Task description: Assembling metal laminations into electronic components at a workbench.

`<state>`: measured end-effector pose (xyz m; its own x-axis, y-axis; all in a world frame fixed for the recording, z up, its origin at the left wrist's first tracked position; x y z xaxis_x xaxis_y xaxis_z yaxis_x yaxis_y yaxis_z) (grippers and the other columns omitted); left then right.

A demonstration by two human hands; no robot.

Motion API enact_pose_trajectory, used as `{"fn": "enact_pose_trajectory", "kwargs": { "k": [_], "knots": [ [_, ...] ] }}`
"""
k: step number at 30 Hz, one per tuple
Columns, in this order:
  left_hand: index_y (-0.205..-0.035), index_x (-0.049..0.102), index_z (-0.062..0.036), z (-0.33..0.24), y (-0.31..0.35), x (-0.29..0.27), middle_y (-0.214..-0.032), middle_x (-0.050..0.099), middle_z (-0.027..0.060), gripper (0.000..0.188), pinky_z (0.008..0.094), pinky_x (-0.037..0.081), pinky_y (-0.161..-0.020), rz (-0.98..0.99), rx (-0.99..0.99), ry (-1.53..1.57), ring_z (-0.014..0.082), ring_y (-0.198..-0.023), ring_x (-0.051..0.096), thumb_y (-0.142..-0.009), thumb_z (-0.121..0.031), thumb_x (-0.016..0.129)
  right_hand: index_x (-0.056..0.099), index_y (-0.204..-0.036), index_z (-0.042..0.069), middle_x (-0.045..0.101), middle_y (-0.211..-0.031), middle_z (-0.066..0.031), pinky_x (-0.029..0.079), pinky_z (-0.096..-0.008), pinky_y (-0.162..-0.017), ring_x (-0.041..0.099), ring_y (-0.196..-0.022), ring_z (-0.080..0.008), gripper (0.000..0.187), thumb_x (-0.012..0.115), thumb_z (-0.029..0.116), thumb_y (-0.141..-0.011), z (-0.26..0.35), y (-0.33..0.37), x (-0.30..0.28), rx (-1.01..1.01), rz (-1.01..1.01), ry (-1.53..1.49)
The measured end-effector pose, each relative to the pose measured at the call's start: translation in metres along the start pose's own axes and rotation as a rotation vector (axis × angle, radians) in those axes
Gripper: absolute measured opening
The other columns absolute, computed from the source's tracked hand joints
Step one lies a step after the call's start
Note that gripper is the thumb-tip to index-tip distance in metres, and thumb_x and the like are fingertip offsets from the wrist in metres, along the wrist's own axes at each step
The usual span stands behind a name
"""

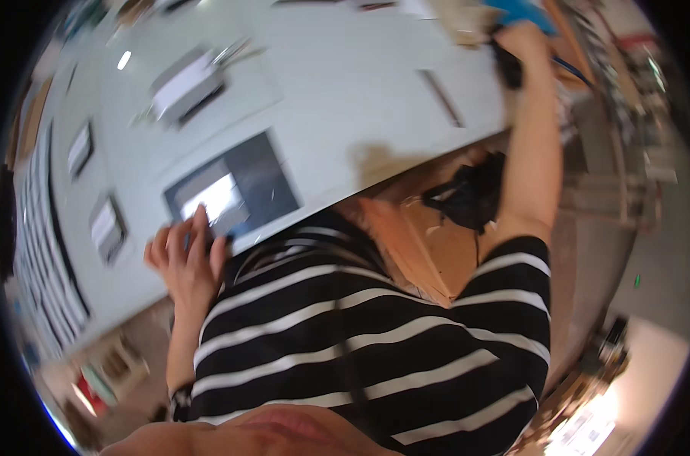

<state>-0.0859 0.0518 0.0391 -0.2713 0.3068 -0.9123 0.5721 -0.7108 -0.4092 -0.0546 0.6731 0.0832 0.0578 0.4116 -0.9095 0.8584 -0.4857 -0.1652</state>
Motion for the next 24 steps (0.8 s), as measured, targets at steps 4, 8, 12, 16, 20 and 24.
{"fn": "enact_pose_trajectory", "kwargs": {
  "k": [4, 8, 12, 16, 20, 24],
  "knots": [
    [-0.13, 0.064, -0.011, -0.002, -0.009, -0.006, -0.107, 0.06, -0.0007, 0.053, 0.0399, 0.028, -0.098, -0.007, -0.03, 0.038, 0.0165, -0.107, 0.053, -0.089, -0.044, 0.067, 0.075, -0.105, 0.003, 0.074, -0.089, -0.0026, 0.049, -0.0255, -0.063, 0.063, -0.072, -0.0077, 0.022, 0.073, 0.019, -0.09, 0.006, 0.046, -0.004, 0.281, 0.004, -0.734],
    [-0.127, 0.063, -0.0069, -0.004, -0.006, -0.001, -0.102, 0.055, 0.0001, 0.051, 0.0389, 0.028, -0.096, -0.035, -0.032, 0.021, 0.0163, -0.103, 0.051, -0.091, -0.043, 0.064, 0.071, -0.109, -0.001, 0.072, -0.087, -0.0064, 0.05, -0.0228, -0.071, 0.066, -0.073, -0.0121, 0.022, 0.071, 0.011, -0.092, 0.259, 0.142, -0.091, 0.131, 0.275, -1.763],
    [-0.129, 0.066, -0.0129, -0.005, -0.007, 0.002, -0.11, 0.059, -0.0017, 0.051, 0.0401, 0.028, -0.096, 0.029, -0.049, 0.037, 0.0179, -0.107, 0.049, -0.089, -0.044, 0.066, 0.078, -0.094, 0.012, 0.064, -0.12, -0.0083, 0.042, -0.0341, -0.095, 0.053, -0.108, -0.0213, 0.01, 0.076, 0.012, -0.085, 0.364, 0.198, -0.153, -0.322, 0.148, -1.583],
    [-0.129, 0.066, -0.0115, -0.009, -0.009, 0.001, -0.109, 0.059, -0.0014, 0.052, 0.0402, 0.028, -0.096, 0.032, -0.023, 0.035, 0.0177, -0.106, 0.05, -0.089, -0.045, 0.065, 0.079, -0.092, 0.014, 0.055, -0.136, -0.0061, 0.034, -0.0363, -0.103, 0.039, -0.12, -0.0269, 0.009, 0.077, 0.016, -0.083, 0.389, 0.213, -0.153, -0.287, 0.065, -1.37],
    [-0.13, 0.064, -0.0099, -0.009, -0.007, 0.0, -0.109, 0.059, -0.0006, 0.055, 0.0409, 0.028, -0.096, 0.024, -0.011, 0.054, 0.018, -0.105, 0.05, -0.089, -0.046, 0.066, 0.077, -0.099, 0.012, 0.056, -0.129, -0.0067, 0.038, -0.0352, -0.1, 0.042, -0.118, -0.0257, 0.013, 0.074, 0.017, -0.087, 0.382, 0.212, -0.151, -0.204, 0.085, -1.457],
    [-0.132, 0.062, -0.0088, -0.009, -0.006, 0.004, -0.109, 0.059, 0.0001, 0.058, 0.0416, 0.027, -0.096, 0.034, -0.01, 0.07, 0.0181, -0.105, 0.05, -0.088, -0.046, 0.066, 0.07, -0.114, 0.011, 0.055, -0.119, -0.0097, 0.041, -0.0363, -0.096, 0.044, -0.113, -0.0264, 0.025, 0.07, 0.015, -0.089, 0.372, 0.212, -0.152, -0.126, 0.002, -1.39]
  ]
}}
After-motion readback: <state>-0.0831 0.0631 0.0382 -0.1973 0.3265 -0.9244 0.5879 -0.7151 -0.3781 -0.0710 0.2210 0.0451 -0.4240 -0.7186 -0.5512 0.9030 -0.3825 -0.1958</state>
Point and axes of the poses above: each hand's wrist, its own y-axis away from the middle knuckle, its own x-axis out of the palm, z = x × y, the point moved 10 cm from there along -y, towards the middle knuckle
